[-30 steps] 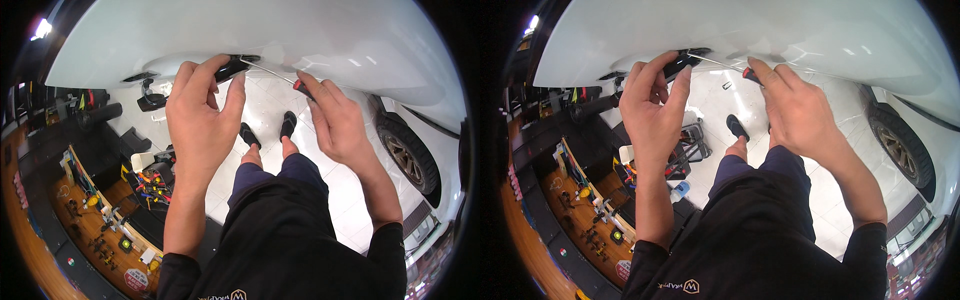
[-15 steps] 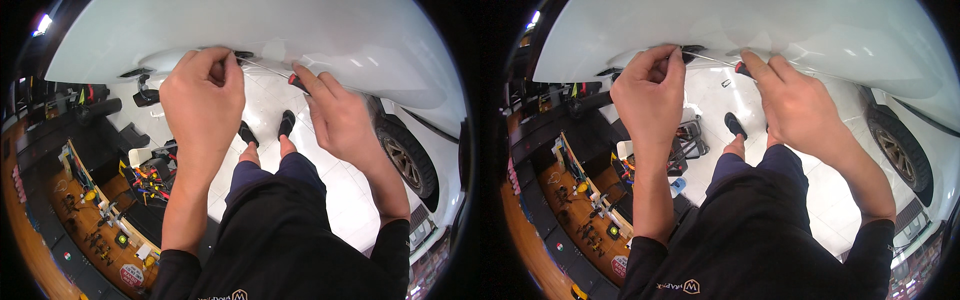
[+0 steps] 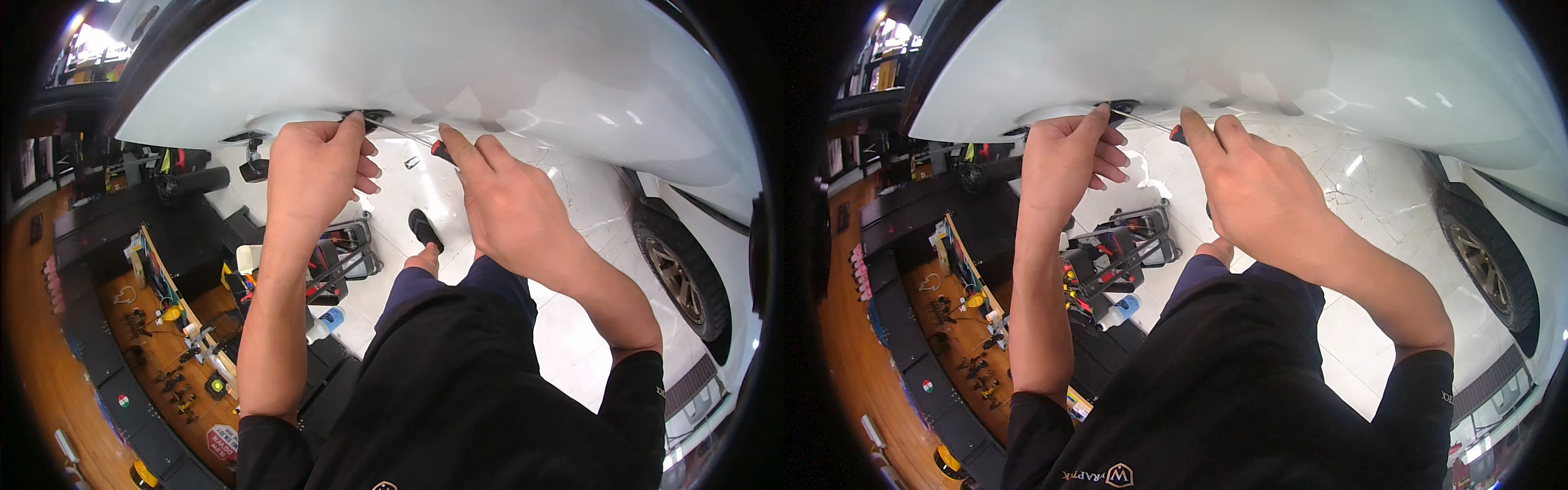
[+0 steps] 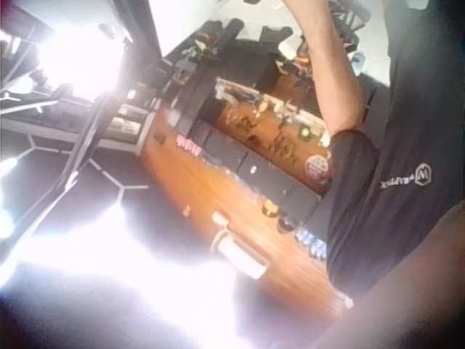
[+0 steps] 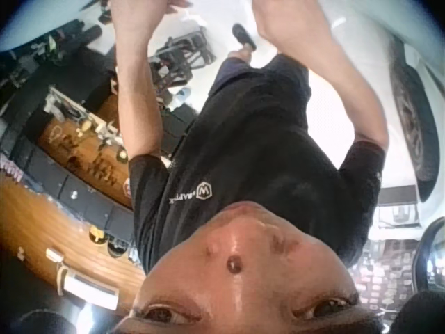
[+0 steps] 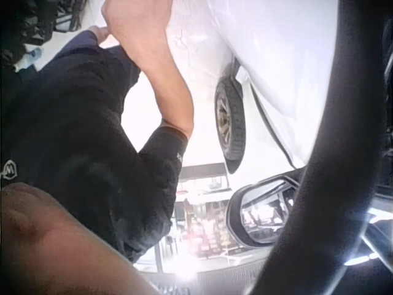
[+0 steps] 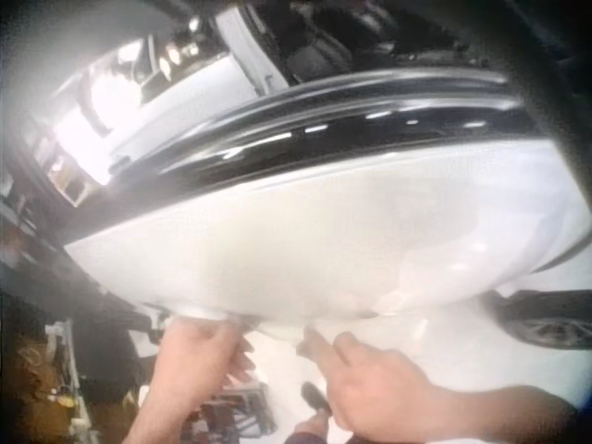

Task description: The person removes a car door handle, cleans the mounting area, and reinstalls the handle using a screwdriver. The person repeatedly aligns and secures the handle to the door panel.

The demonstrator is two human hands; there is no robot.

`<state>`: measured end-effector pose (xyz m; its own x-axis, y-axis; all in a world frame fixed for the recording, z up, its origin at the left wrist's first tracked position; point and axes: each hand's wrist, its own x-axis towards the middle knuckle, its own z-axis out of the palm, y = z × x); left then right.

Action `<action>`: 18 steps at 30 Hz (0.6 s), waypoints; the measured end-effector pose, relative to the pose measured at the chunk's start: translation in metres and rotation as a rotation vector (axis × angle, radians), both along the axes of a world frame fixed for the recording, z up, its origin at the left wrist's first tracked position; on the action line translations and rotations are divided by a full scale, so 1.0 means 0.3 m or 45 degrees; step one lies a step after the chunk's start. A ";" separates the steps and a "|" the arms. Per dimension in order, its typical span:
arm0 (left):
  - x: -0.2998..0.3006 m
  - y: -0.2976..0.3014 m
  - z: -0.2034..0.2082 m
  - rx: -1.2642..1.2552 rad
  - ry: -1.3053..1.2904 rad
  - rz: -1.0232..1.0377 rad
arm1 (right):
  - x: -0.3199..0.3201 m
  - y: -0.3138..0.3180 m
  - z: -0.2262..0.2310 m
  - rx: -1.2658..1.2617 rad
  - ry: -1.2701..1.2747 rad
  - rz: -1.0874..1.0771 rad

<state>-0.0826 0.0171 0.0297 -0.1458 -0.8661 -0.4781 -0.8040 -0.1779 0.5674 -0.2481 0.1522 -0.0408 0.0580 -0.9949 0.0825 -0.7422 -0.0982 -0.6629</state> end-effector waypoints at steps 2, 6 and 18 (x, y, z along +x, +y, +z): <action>-0.015 -0.006 0.006 0.037 0.038 -0.003 | 0.002 0.000 -0.015 -0.030 0.030 -0.002; -0.031 -0.015 -0.004 0.011 0.078 -0.031 | 0.007 0.002 -0.027 -0.072 -0.037 -0.032; -0.028 -0.027 -0.012 0.064 0.142 0.109 | 0.011 0.001 -0.073 -0.300 -0.139 -0.063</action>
